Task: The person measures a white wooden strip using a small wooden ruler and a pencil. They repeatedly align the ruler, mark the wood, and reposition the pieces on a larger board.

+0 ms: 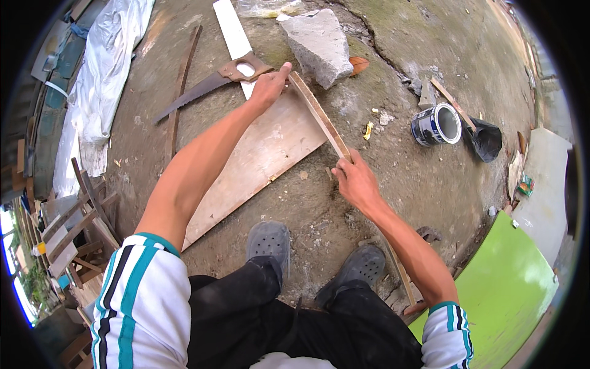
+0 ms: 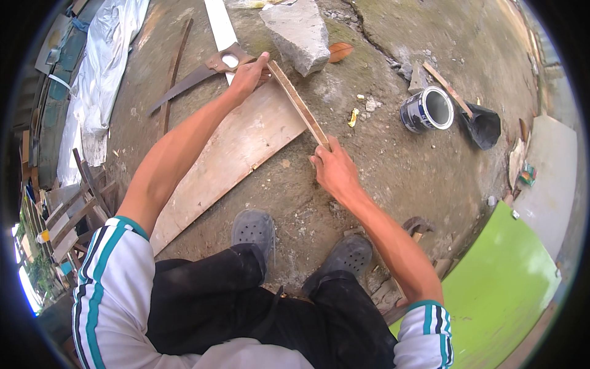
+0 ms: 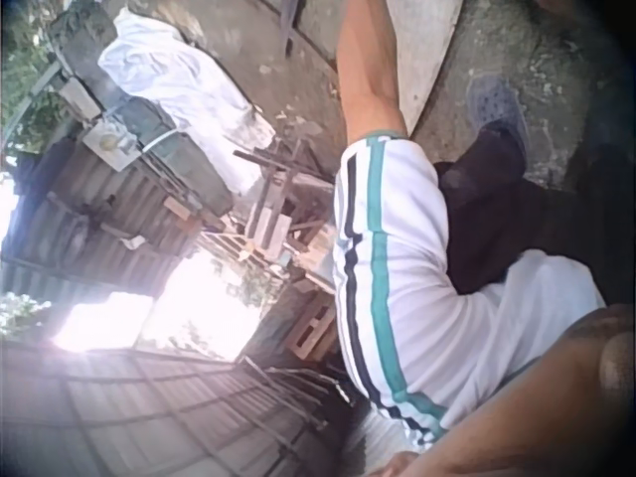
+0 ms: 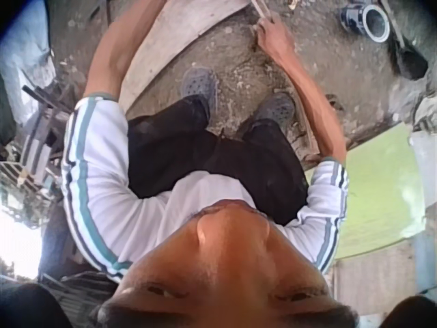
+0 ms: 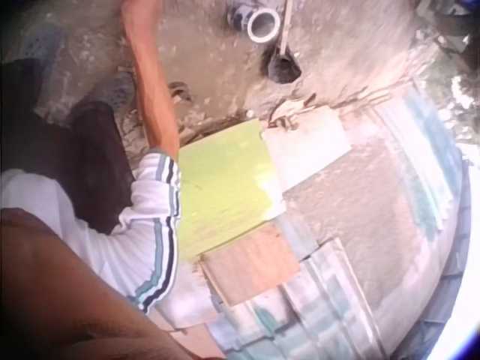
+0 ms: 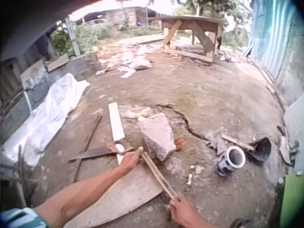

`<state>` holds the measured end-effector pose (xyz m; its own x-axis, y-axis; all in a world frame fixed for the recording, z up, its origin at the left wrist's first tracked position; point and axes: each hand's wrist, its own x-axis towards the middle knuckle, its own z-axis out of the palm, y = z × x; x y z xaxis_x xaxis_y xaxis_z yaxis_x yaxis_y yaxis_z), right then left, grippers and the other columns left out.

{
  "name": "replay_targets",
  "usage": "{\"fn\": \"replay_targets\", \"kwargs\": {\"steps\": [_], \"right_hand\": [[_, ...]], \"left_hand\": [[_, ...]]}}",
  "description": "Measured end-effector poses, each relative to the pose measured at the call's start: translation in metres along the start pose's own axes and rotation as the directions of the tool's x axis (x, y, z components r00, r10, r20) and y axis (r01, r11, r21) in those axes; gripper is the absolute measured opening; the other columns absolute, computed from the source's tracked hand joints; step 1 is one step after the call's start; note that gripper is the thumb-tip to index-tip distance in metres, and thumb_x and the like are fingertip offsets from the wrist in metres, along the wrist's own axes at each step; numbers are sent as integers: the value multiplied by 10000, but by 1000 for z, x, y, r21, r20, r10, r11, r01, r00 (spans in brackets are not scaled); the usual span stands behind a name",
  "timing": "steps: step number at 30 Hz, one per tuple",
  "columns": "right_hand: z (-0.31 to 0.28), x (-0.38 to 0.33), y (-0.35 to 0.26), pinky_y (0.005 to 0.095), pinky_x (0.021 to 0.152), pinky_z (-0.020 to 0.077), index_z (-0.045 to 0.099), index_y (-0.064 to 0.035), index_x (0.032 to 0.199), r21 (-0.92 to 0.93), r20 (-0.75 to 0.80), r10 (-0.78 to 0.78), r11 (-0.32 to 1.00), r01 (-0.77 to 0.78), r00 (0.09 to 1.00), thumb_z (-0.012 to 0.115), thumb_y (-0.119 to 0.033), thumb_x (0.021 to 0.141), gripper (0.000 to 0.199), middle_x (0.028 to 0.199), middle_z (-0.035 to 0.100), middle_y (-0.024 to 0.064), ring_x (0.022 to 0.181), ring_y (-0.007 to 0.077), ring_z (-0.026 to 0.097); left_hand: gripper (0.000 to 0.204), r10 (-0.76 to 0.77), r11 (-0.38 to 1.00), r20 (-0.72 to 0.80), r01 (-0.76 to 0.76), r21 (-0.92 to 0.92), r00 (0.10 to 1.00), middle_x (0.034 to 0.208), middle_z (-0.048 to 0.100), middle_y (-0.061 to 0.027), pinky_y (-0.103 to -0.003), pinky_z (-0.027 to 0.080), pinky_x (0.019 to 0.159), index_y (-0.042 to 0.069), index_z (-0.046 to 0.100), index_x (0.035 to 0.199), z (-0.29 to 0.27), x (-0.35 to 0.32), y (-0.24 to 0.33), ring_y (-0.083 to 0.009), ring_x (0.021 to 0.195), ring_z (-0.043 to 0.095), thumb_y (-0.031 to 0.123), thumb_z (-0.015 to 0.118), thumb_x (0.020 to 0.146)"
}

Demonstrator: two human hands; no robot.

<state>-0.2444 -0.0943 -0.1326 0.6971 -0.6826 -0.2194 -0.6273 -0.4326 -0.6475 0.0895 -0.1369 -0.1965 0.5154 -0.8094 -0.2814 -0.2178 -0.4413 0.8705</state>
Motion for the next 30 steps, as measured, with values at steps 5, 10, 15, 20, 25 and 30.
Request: {"fn": "replay_targets", "kwargs": {"steps": [5, 10, 15, 20, 25, 30], "right_hand": [[-1, -3, 16, 514, 846, 505, 624, -24, 972, -49, -16, 0, 999, -1, 1000, 661, -164, 957, 145, 1245, 588, 194, 1005, 436, 620], [-4, 0, 11, 514, 842, 506, 630, -38, 970, -85, -8, -1, 996, 1, 1000, 667, -185, 952, 153, 1211, 596, 192, 1007, 441, 616], [-7, 3, 5, 512, 856, 510, 656, -58, 1027, -97, 47, 96, 991, -91, 994, 648, -218, 967, 171, 1233, 589, 174, 1037, 414, 626], [2, -1, 6, 519, 890, 505, 664, -55, 1051, -136, 7, 118, 984, -116, 993, 638, -243, 975, 204, 1282, 577, 181, 1079, 417, 617], [5, 1, 9, 525, 878, 509, 665, -47, 1051, -91, 50, 136, 987, -131, 989, 637, -250, 979, 217, 1263, 577, 193, 1073, 422, 617], [11, 3, 9, 497, 831, 499, 658, -43, 989, -103, 5, 134, 986, -132, 991, 668, -225, 960, 184, 1141, 590, 174, 986, 402, 617]], "left_hand": [[670, 70, 968, 160, -106, 229, 985, 943, 754, -155, -361, 514, 813, 59, 798, 1036, 0, -9, 21, -233, 875, 687, 686, 672, 835], [583, -3, 945, 233, -74, 319, 973, 1063, 753, -146, -366, 512, 882, 83, 783, 1134, -12, -6, 17, -253, 975, 688, 587, 737, 846], [538, 37, 936, 172, -94, 340, 984, 979, 768, -134, -368, 525, 832, 122, 801, 1089, -4, -3, 15, -265, 878, 707, 585, 758, 818], [552, -14, 935, 220, -65, 348, 975, 1094, 756, -148, -376, 514, 919, 105, 790, 1126, -2, -6, 21, -259, 1010, 699, 578, 743, 846], [559, -29, 934, 194, -42, 356, 981, 1099, 755, -149, -377, 515, 916, 120, 787, 1140, 0, -9, 17, -270, 1004, 701, 593, 733, 847], [587, -45, 929, 220, -40, 367, 974, 1116, 751, -161, -382, 517, 918, 99, 780, 1150, -3, -4, 13, -282, 1010, 705, 598, 737, 845]]}}
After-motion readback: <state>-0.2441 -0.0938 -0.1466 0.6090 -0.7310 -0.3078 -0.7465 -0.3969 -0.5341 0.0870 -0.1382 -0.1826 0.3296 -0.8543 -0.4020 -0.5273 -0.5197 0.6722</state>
